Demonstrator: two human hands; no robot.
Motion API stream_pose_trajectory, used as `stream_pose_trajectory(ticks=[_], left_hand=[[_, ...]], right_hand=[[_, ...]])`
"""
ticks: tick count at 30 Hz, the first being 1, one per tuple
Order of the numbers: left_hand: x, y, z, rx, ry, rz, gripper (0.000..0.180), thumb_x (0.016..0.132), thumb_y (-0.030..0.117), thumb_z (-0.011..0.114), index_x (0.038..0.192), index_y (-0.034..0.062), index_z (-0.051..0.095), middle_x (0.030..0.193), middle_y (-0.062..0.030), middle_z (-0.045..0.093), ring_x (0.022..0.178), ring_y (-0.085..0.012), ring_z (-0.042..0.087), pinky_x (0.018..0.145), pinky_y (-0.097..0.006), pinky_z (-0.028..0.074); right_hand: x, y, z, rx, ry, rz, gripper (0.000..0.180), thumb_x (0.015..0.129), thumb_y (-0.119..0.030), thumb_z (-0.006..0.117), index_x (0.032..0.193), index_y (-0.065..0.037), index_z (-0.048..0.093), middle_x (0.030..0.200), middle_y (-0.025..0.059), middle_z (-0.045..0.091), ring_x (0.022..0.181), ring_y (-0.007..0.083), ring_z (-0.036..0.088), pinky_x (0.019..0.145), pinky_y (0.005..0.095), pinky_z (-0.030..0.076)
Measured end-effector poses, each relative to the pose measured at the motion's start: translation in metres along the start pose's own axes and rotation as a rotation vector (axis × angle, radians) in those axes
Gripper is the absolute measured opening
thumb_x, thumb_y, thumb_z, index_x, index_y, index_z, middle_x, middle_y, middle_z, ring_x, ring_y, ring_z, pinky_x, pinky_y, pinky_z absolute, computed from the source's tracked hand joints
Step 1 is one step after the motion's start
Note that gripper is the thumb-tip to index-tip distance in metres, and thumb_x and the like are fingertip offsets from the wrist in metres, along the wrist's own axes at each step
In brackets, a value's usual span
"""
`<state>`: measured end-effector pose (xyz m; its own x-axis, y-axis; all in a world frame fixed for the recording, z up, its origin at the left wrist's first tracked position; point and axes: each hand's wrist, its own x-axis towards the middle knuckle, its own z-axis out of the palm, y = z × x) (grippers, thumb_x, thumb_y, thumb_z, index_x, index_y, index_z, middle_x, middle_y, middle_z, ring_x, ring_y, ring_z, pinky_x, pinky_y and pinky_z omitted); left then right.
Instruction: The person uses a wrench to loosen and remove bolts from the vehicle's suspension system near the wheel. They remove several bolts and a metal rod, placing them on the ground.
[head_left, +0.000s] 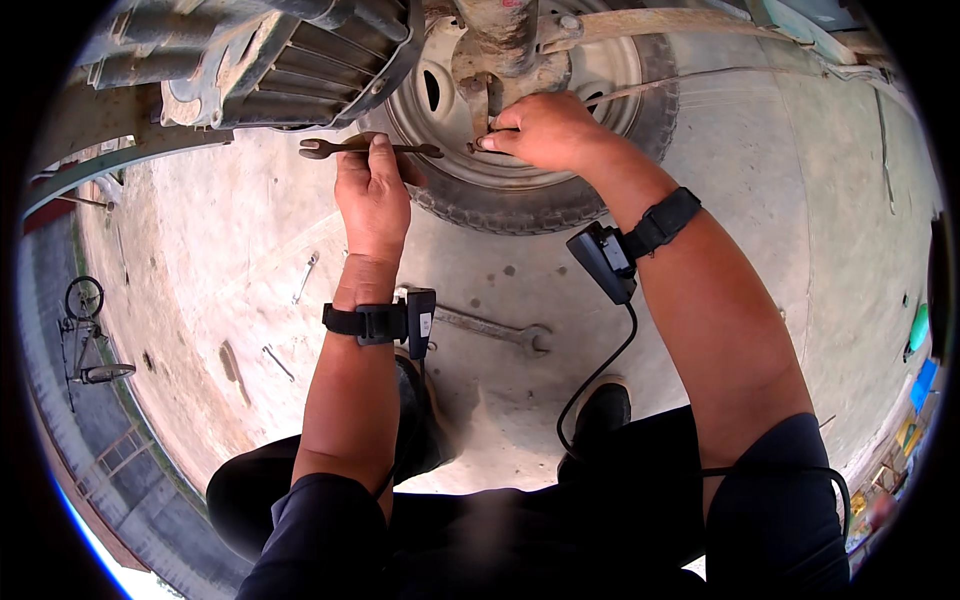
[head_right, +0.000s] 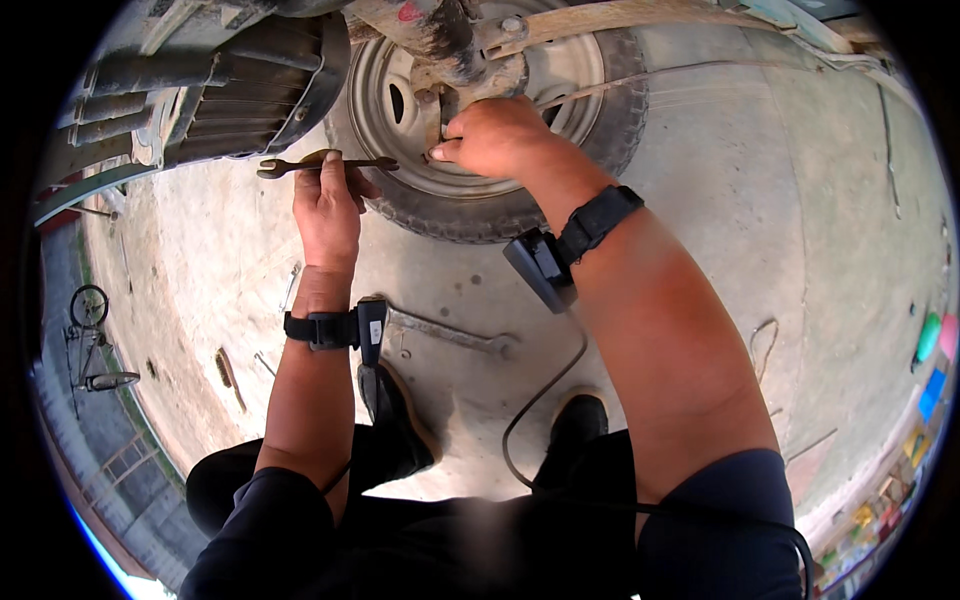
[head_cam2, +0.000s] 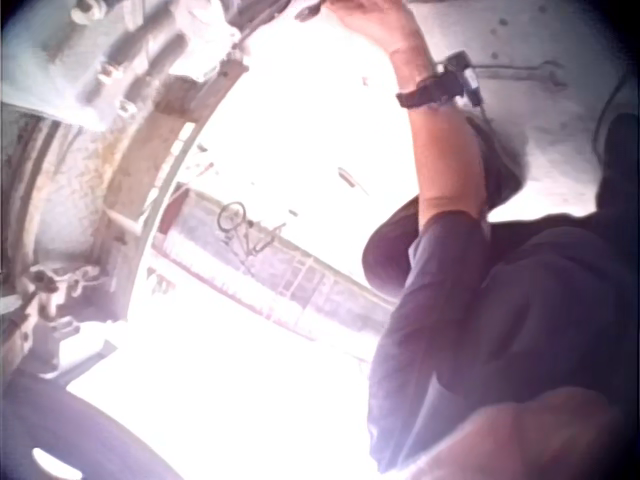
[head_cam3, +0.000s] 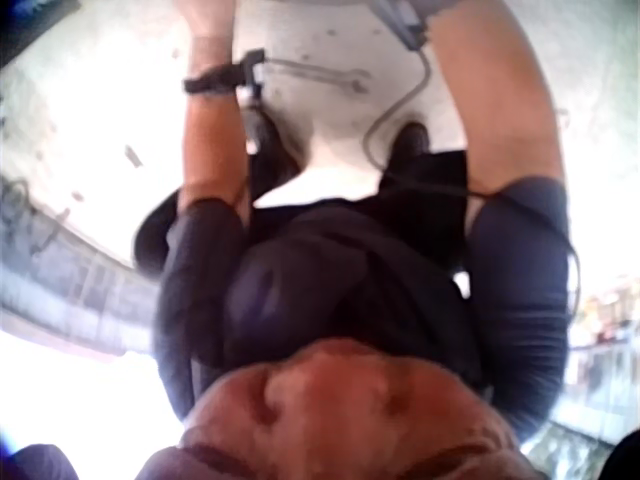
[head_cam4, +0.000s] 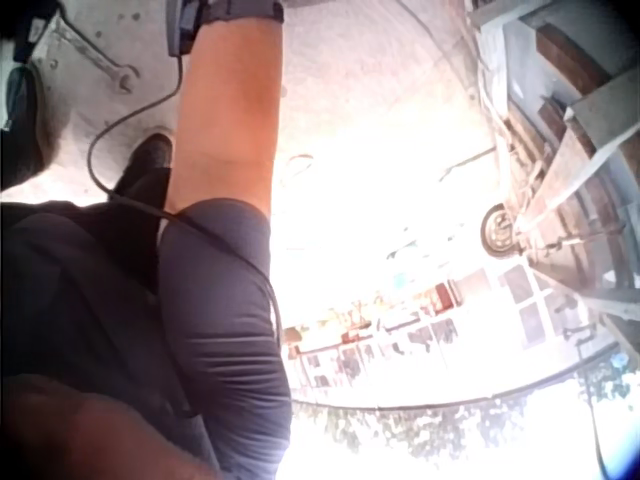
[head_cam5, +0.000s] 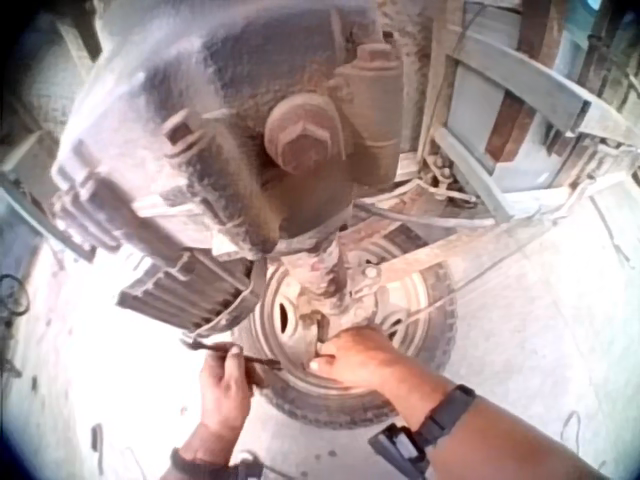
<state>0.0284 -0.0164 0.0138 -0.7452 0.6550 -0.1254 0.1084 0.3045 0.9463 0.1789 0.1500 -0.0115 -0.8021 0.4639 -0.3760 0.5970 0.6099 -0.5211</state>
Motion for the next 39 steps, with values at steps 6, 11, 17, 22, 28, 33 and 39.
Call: stream_pose_trajectory(ticks=[6, 11, 17, 22, 28, 33, 39], left_hand=[[-0.052, -0.019, 0.014, 0.222, -0.069, 0.476, 0.012, 0.102, 0.010, 0.055, 0.110, 0.0028, 0.051, 0.079, -0.0087, 0.066, 0.067, -0.0176, 0.064, 0.064, -0.030, 0.051], [-0.063, -0.025, 0.023, 0.352, -0.090, 0.539, 0.018, 0.096, 0.007, 0.062, 0.110, 0.0052, 0.051, 0.085, -0.0143, 0.066, 0.073, -0.0358, 0.067, 0.065, -0.040, 0.053], [-0.064, -0.021, 0.024, 0.421, -0.127, 0.615, 0.017, 0.093, 0.004, 0.061, 0.107, 0.0068, 0.052, 0.093, -0.0128, 0.065, 0.078, -0.0369, 0.065, 0.067, -0.040, 0.052], [-0.065, -0.024, 0.025, 0.413, -0.134, 0.605, 0.016, 0.094, 0.004, 0.061, 0.107, 0.0067, 0.052, 0.093, -0.0129, 0.065, 0.077, -0.0373, 0.065, 0.067, -0.041, 0.052], [-0.059, -0.025, 0.025, 0.439, -0.122, 0.593, 0.017, 0.094, 0.006, 0.062, 0.108, 0.0068, 0.053, 0.090, -0.0141, 0.067, 0.077, -0.0382, 0.065, 0.067, -0.042, 0.052], [-0.053, -0.021, 0.026, 0.436, -0.132, 0.560, 0.017, 0.094, 0.008, 0.063, 0.108, 0.0065, 0.053, 0.089, -0.0145, 0.067, 0.077, -0.0384, 0.066, 0.066, -0.042, 0.053], [-0.040, -0.020, 0.023, 0.442, -0.117, 0.521, 0.013, 0.097, 0.010, 0.061, 0.107, 0.0042, 0.055, 0.082, -0.0134, 0.066, 0.071, -0.0351, 0.065, 0.065, -0.041, 0.052]], right_hand=[[-0.002, -0.008, -0.008, -0.022, -0.024, 0.011, 0.047, 0.091, -0.054, 0.062, 0.109, -0.013, 0.075, 0.101, 0.0094, 0.073, 0.099, 0.0309, 0.067, 0.090, 0.0411, 0.051], [0.000, -0.001, -0.001, -0.043, 0.038, -0.030, 0.048, 0.091, -0.055, 0.062, 0.110, -0.013, 0.075, 0.102, 0.0104, 0.073, 0.099, 0.0322, 0.067, 0.089, 0.0415, 0.051], [0.002, 0.002, 0.003, -0.034, 0.049, -0.037, 0.050, 0.090, -0.056, 0.062, 0.112, -0.013, 0.074, 0.105, 0.0101, 0.073, 0.101, 0.0321, 0.067, 0.091, 0.0414, 0.051], [0.000, 0.000, 0.000, -0.009, 0.038, -0.027, 0.049, 0.090, -0.055, 0.062, 0.112, -0.013, 0.074, 0.105, 0.0101, 0.073, 0.102, 0.0324, 0.067, 0.091, 0.0413, 0.051], [0.002, 0.001, 0.002, -0.017, 0.036, -0.034, 0.047, 0.090, -0.055, 0.062, 0.111, -0.014, 0.075, 0.104, 0.0095, 0.073, 0.101, 0.0316, 0.067, 0.091, 0.0414, 0.051], [0.002, 0.002, 0.004, -0.023, 0.060, -0.045, 0.045, 0.091, -0.054, 0.061, 0.105, -0.013, 0.075, 0.099, 0.0096, 0.073, 0.098, 0.0317, 0.067, 0.088, 0.0422, 0.051], [0.000, -0.001, 0.001, -0.027, 0.081, -0.058, 0.044, 0.092, -0.052, 0.060, 0.094, -0.010, 0.074, 0.089, 0.0104, 0.071, 0.090, 0.0329, 0.067, 0.083, 0.0443, 0.051]])
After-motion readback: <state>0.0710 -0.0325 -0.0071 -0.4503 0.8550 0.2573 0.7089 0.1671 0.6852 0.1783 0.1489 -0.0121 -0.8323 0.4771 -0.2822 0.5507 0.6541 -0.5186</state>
